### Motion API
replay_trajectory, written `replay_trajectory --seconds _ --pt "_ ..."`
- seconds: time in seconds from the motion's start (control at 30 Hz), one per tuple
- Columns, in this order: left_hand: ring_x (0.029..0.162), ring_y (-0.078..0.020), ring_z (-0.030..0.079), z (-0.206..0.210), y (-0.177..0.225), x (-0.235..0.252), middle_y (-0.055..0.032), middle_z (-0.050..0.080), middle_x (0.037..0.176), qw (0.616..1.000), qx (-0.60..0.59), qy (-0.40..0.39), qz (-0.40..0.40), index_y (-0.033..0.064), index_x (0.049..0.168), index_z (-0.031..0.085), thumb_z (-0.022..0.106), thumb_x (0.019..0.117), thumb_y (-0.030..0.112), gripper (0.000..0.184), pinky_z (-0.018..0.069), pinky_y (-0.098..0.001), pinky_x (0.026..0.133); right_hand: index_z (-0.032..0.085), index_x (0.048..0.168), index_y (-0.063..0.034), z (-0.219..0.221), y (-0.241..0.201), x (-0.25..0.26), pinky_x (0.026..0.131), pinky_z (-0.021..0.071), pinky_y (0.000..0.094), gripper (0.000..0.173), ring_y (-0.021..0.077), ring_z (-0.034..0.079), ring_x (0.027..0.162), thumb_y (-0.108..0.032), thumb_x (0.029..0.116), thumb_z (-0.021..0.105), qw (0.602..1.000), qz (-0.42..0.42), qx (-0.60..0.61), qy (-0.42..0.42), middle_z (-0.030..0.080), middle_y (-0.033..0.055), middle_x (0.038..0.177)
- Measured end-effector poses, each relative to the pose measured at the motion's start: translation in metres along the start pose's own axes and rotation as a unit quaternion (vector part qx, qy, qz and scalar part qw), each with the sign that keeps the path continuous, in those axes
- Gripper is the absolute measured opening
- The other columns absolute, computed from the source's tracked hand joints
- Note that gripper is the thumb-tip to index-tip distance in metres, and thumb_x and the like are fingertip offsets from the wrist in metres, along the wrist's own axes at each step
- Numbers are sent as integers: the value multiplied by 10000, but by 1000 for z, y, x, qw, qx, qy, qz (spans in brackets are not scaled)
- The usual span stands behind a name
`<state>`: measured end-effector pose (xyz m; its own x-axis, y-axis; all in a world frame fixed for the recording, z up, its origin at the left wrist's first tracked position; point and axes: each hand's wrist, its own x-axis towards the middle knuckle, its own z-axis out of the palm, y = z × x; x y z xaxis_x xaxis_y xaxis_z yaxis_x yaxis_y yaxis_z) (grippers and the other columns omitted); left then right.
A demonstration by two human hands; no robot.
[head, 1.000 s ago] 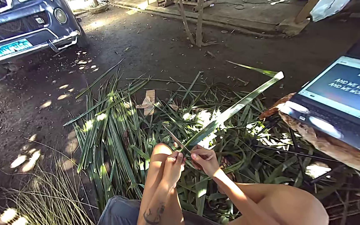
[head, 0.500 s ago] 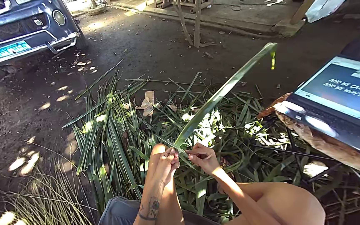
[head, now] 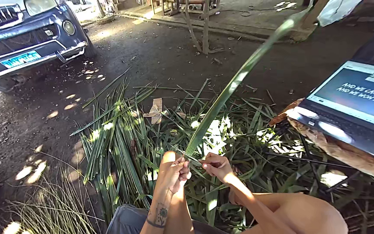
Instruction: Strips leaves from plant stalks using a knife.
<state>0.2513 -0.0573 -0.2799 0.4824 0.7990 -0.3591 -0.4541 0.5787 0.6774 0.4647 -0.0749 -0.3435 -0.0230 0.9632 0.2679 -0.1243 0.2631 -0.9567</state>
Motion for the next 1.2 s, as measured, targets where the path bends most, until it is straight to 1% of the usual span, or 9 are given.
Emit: replay_trajectory --seconds 0.1,0.23,0.33,0.53,0.67,0.8,1.03,1.1,1.2 --pt "441 11 432 -5 0 0 63 524 635 999 10 -29 -19 128 900 534 328 1033 36 263 378 -127 412 802 1017 -90 -5 -3 -2 538 494 123 206 -39 558 615 -236 872 783 999 -18 -29 -14 651 -75 864" --pt "418 -33 412 -11 -5 3 57 475 567 997 -69 -42 -1 147 745 544 236 1096 229 474 367 -174 395 762 1159 -71 0 -14 -3 616 484 135 389 -29 560 734 -367 906 750 991 -48 -118 -44 659 -21 942" --pt "416 -60 419 -8 -8 4 56 446 538 996 -75 -28 33 171 734 513 196 1122 313 521 381 -206 403 768 1177 -87 7 -20 -4 639 472 139 449 -25 551 749 -445 909 733 980 -73 -183 -36 656 4 914" --pt "402 -52 442 8 -9 0 39 458 554 997 -39 10 58 132 828 518 331 1102 171 334 405 -188 383 800 1145 -141 17 -35 -15 640 476 163 453 8 558 726 -493 865 749 948 -61 -312 27 641 19 842" --pt "378 -58 430 12 -10 2 25 452 542 996 -55 27 60 116 877 529 388 1067 88 238 384 -191 355 799 1144 -135 18 -36 -15 650 477 169 448 18 561 730 -484 867 750 948 -55 -313 35 641 28 841" --pt "362 -63 438 1 -10 4 31 458 524 997 -72 -25 22 133 827 551 362 1099 196 337 389 -197 346 797 1148 -127 19 -38 -17 637 474 170 447 24 560 726 -475 871 744 944 -67 -320 35 641 39 859" --pt "341 -89 460 -1 -12 8 1 461 478 996 -65 -29 -46 115 694 544 434 1049 159 373 396 -219 327 783 1161 -147 29 -45 -14 648 517 296 512 104 579 719 -555 857 728 935 -42 -349 40 666 63 905" --pt "343 -83 470 2 -12 8 -1 472 473 997 -62 -21 -50 114 681 538 420 1056 140 394 405 -216 331 711 1259 -79 30 -50 -14 639 525 322 631 133 585 714 -569 863 719 931 -33 -362 40 669 85 934" --pt "346 -84 479 4 -11 5 -6 489 480 998 -33 -9 -50 107 686 549 435 1034 110 366 405 -215 330 463 1454 8 30 -59 -16 607 551 357 842 173 607 711 -548 875 716 920 -45 -389 30 651 114 1008"
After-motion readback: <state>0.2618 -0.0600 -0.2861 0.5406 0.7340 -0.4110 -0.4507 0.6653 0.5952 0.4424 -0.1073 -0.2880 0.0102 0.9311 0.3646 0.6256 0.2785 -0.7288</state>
